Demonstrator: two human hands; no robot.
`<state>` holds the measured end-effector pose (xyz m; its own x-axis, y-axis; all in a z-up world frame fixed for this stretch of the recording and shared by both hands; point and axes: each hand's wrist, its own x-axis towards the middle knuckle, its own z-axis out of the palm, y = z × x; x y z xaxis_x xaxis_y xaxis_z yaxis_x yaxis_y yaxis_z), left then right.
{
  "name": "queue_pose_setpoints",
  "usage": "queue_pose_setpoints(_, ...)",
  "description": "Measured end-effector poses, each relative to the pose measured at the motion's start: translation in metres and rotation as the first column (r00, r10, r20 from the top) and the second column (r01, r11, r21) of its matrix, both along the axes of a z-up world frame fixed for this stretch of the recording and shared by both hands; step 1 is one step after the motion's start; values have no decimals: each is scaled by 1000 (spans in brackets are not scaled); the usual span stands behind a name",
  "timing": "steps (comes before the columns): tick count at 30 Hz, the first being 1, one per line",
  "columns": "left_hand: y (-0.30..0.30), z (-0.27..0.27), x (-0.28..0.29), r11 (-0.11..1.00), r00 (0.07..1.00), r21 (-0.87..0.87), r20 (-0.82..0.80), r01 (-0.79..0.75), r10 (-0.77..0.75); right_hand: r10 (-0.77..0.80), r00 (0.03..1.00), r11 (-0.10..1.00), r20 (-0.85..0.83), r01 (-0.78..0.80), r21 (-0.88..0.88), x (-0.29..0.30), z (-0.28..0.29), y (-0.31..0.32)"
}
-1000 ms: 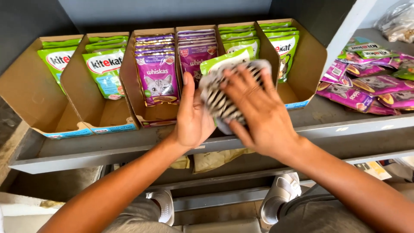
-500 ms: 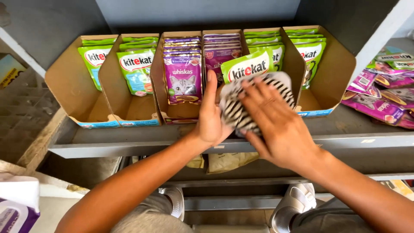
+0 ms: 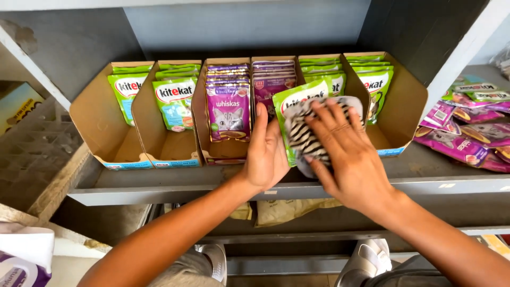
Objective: Wiping dust off individual cat food pouches and organizing them neatly on a display shelf.
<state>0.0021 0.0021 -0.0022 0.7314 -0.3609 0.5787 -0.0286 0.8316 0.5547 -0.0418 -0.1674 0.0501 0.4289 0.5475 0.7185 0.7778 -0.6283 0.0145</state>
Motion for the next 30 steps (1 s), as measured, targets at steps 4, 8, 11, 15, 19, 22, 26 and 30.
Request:
queue_pose_setpoints(4, 3, 3, -1, 995, 997, 67, -12, -74, 75, 9, 1000, 999, 11, -10, 33, -4, -4, 4)
queue_pose_setpoints(8, 7, 3, 2, 992, 995, 116, -78, -45, 54, 104, 994, 985, 28, -99, -144, 0, -9, 1)
queue_pose_setpoints(11, 2, 2, -2, 999, 1000, 38, -17, 11, -10, 16, 999, 998, 31, -14, -66, -2, 0, 0)
queue_pose_setpoints(15, 5, 2, -2, 1000, 990, 16, -137, -20, 22, 75, 997, 987, 35, -69, -146, -9, -3, 4)
queue_pose_setpoints(19, 4, -5, 6, 992, 999, 115, -6, -44, 45, -24, 998, 995, 51, 28, -93, -4, -2, 3)
queue_pose_setpoints(22, 3, -2, 5, 995, 997, 80, -33, -62, 65, -70, 997, 997, 43, 71, -37, -5, -3, 4)
queue_pose_setpoints(26, 6, -2, 6, 993, 993, 98, -92, -64, 73, 32, 999, 991, 21, -28, -134, -6, -5, 4)
queue_pose_setpoints(30, 1, 13, -4, 991, 992, 69, -42, -113, 116, 16, 1000, 1000, -7, -16, 3, -1, -2, 2)
